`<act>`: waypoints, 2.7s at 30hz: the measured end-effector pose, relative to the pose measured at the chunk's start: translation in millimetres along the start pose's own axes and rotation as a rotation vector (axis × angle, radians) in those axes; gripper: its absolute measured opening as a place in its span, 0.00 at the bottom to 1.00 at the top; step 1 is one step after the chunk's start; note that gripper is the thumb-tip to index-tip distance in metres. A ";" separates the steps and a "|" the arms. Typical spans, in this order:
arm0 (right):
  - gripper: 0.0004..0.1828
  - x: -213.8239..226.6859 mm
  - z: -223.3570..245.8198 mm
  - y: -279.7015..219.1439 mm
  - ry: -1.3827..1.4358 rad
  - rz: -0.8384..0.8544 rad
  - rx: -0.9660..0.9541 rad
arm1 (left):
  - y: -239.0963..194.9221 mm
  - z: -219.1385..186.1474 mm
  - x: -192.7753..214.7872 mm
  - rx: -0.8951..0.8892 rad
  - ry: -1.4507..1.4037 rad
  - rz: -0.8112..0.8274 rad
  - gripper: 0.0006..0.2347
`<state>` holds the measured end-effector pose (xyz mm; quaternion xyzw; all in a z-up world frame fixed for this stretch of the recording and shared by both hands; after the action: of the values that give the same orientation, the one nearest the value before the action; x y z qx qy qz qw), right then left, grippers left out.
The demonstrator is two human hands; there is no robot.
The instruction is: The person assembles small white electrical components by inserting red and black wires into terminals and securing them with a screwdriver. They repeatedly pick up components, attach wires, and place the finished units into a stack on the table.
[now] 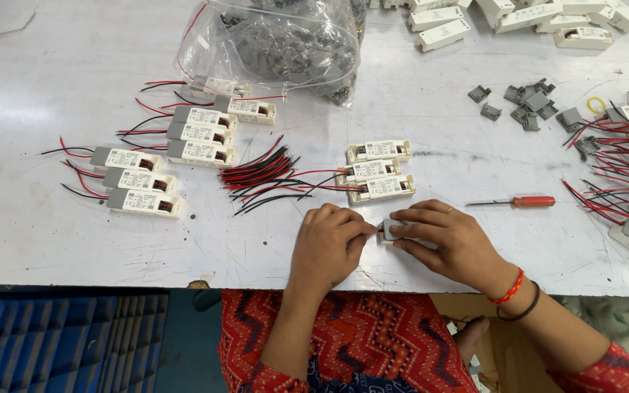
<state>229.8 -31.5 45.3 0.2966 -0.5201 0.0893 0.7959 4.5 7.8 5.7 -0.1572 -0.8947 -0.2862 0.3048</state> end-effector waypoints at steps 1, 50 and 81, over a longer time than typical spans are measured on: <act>0.14 -0.2 -0.9 -2.4 -0.048 -0.002 0.011 | 0.0 -0.5 1.0 -0.003 0.002 0.000 0.06; 0.47 -33.7 13.5 1.4 1.341 -0.549 -0.732 | -17.7 -47.4 -29.1 -0.086 -0.062 -0.127 0.16; 0.41 -35.1 7.1 26.6 1.807 -0.618 -0.986 | -17.8 -44.6 -37.8 -0.135 0.085 -0.034 0.19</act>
<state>196.8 -8.2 26.4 -0.1146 0.3798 -0.1494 0.9057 45.6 -37.3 3.3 -0.1500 -0.8622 -0.3573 0.3263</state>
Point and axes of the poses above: each hand's wrist, its own y-axis towards the middle knuckle, its own x-axis out of the back of the hand, z = x × y, the point moved 1 cm from there along y, towards the middle knuckle, and after that the axes turned 5 degrees about -y, right-handed, at the moved point
